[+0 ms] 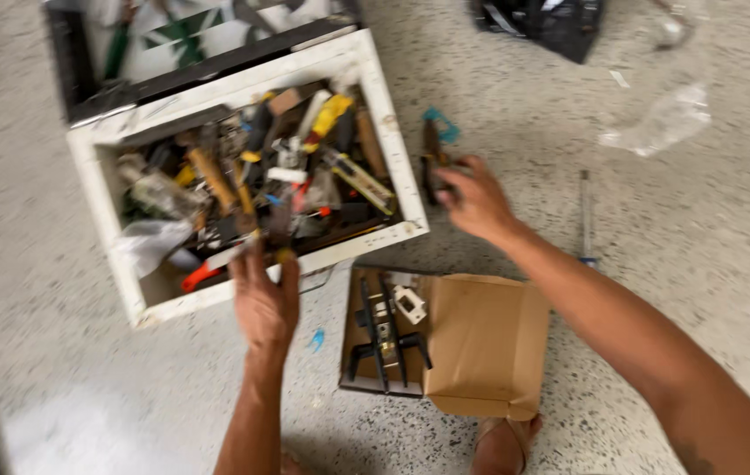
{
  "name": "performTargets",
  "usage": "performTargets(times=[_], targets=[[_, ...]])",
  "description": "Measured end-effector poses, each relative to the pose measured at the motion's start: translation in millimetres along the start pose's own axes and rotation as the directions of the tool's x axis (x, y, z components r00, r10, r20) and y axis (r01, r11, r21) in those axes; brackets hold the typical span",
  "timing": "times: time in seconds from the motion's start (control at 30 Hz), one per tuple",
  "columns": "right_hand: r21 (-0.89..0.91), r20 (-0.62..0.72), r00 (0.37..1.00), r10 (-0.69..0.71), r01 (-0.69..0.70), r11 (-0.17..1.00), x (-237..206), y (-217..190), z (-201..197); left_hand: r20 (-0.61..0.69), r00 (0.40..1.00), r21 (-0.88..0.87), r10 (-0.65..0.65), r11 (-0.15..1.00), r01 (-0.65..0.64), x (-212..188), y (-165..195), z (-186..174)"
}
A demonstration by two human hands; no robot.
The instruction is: The person assembles a door lock mechanism by attaching two handles to the lock body and testing the key operation. The person then places the assembled lock into a cardboard box.
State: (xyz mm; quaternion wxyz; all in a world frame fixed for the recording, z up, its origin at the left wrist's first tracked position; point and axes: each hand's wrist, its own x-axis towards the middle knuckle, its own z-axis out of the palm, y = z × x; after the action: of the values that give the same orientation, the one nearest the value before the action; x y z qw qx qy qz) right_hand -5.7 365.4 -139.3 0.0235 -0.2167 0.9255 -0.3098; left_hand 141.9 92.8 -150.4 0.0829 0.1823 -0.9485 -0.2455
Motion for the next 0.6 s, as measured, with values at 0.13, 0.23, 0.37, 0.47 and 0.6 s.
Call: performTargets(times=[0.13,0.23,0.37,0.47,0.6], targets=[[-0.245,0.222,0.963,0.156,-0.1,0.964,7,-14,6,-0.018,0.989,0.317,0.149,0.939,-0.136,22,3,4],[-0.356,0.025,0.999,-0.037,0.043,0.933,2,-17,11,0.076,0.984,0.365,0.162,0.914,-0.178,22,-6,2],[-0.134,0.104,0.955,0.278,-0.263,0.955,-6,-7,6,0.135,0.991,0.265,0.018,0.963,-0.054,20,-13,0],[0.606,0.327,0.771,0.546,-0.615,0.505,-8,-3,-1,0.067,0.996,0.347,0.065,0.934,-0.085,21,-11,4],[0.818,0.304,0.836,0.457,-0.475,0.324,-13,-9,-5,0.083,0.996,0.289,0.023,0.956,-0.046,20,-13,5]])
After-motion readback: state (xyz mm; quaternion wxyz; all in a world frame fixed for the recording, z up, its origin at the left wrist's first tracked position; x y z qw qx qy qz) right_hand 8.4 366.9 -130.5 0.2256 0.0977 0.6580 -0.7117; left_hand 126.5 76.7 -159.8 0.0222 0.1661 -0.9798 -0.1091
